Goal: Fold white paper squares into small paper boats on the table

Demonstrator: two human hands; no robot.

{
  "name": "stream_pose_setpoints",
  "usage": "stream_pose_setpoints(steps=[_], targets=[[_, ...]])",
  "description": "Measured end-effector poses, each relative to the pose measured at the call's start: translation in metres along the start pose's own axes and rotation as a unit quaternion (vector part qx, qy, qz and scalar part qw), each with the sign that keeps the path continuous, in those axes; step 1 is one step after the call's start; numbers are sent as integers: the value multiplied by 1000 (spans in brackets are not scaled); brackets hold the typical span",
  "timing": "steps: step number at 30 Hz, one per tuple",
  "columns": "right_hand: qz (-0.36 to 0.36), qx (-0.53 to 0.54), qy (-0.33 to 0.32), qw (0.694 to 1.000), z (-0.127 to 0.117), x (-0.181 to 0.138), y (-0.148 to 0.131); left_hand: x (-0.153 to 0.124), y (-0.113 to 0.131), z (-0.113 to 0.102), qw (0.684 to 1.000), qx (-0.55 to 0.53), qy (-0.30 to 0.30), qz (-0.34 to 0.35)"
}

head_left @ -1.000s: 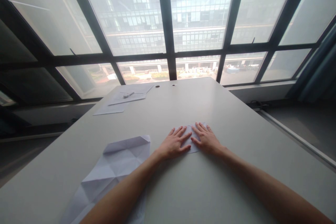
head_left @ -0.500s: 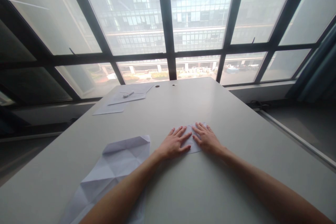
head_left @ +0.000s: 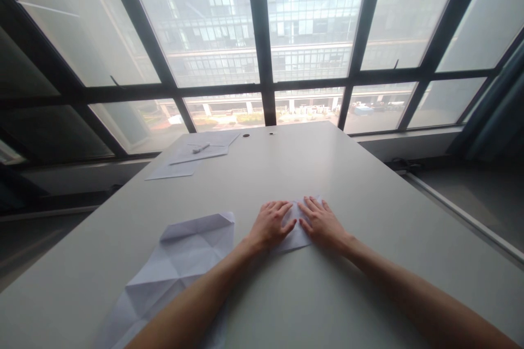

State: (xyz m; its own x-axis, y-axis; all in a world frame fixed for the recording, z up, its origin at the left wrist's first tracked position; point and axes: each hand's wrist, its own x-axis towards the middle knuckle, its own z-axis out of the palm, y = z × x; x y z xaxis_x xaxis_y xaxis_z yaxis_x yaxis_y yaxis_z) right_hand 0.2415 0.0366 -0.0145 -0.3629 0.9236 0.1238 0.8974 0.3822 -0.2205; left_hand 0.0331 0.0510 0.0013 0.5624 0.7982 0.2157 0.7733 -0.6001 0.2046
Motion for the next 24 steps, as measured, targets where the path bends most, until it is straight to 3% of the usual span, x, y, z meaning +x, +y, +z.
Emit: stream_pose_setpoints(steps=[8, 13, 24], targets=[[-5, -28, 21, 999, 2, -1, -2, -2, -7, 9, 997, 21, -70, 22], [-70, -23, 56, 996, -2, 1, -5, 0, -6, 7, 995, 23, -85, 35], [-51, 18, -34, 998, 1, 7, 2, 0, -8, 11, 996, 26, -83, 29]])
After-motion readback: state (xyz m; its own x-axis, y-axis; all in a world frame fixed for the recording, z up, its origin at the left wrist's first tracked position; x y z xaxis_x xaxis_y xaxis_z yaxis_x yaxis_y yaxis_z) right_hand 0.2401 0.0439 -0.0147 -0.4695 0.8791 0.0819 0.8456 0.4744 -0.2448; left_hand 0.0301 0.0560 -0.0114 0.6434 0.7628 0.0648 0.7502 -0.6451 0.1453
